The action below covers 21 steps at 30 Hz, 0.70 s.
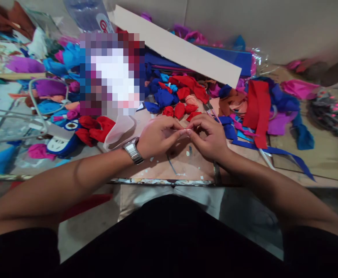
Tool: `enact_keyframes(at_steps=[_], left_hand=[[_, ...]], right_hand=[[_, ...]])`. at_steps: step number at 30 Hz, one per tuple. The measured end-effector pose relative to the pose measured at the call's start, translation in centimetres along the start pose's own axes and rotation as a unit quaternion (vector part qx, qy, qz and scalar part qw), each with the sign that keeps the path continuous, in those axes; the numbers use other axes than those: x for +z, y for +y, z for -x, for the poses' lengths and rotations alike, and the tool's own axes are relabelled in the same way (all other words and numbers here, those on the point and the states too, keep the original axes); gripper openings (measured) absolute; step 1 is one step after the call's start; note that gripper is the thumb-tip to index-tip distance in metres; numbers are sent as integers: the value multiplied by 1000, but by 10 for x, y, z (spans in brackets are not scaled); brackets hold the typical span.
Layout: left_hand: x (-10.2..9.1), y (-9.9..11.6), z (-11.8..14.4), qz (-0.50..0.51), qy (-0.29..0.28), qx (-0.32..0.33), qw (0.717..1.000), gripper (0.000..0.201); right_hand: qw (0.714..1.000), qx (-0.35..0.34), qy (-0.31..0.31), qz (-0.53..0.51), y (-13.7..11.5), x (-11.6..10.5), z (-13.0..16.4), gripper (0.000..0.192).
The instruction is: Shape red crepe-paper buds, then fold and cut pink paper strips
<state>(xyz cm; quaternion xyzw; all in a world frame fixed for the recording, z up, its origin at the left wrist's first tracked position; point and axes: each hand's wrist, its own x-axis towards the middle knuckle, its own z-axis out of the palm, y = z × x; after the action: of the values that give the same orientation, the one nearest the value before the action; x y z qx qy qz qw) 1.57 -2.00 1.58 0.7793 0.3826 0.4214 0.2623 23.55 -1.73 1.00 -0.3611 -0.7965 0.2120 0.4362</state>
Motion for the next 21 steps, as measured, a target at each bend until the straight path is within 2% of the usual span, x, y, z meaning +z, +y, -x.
enact_keyframes(at_steps=[8, 11, 21], left_hand=[[-1, -1, -1, -13, -20, -11, 1000, 25], [-1, -1, 0, -20, -25, -15, 999, 28], [0, -1, 0, -23, -29, -11, 999, 30]], right_hand=[[995, -77, 10, 62, 4, -4, 0, 4], [994, -84, 10, 72, 3, -4, 0, 2], [997, 52, -58, -14, 1, 1, 1, 15]])
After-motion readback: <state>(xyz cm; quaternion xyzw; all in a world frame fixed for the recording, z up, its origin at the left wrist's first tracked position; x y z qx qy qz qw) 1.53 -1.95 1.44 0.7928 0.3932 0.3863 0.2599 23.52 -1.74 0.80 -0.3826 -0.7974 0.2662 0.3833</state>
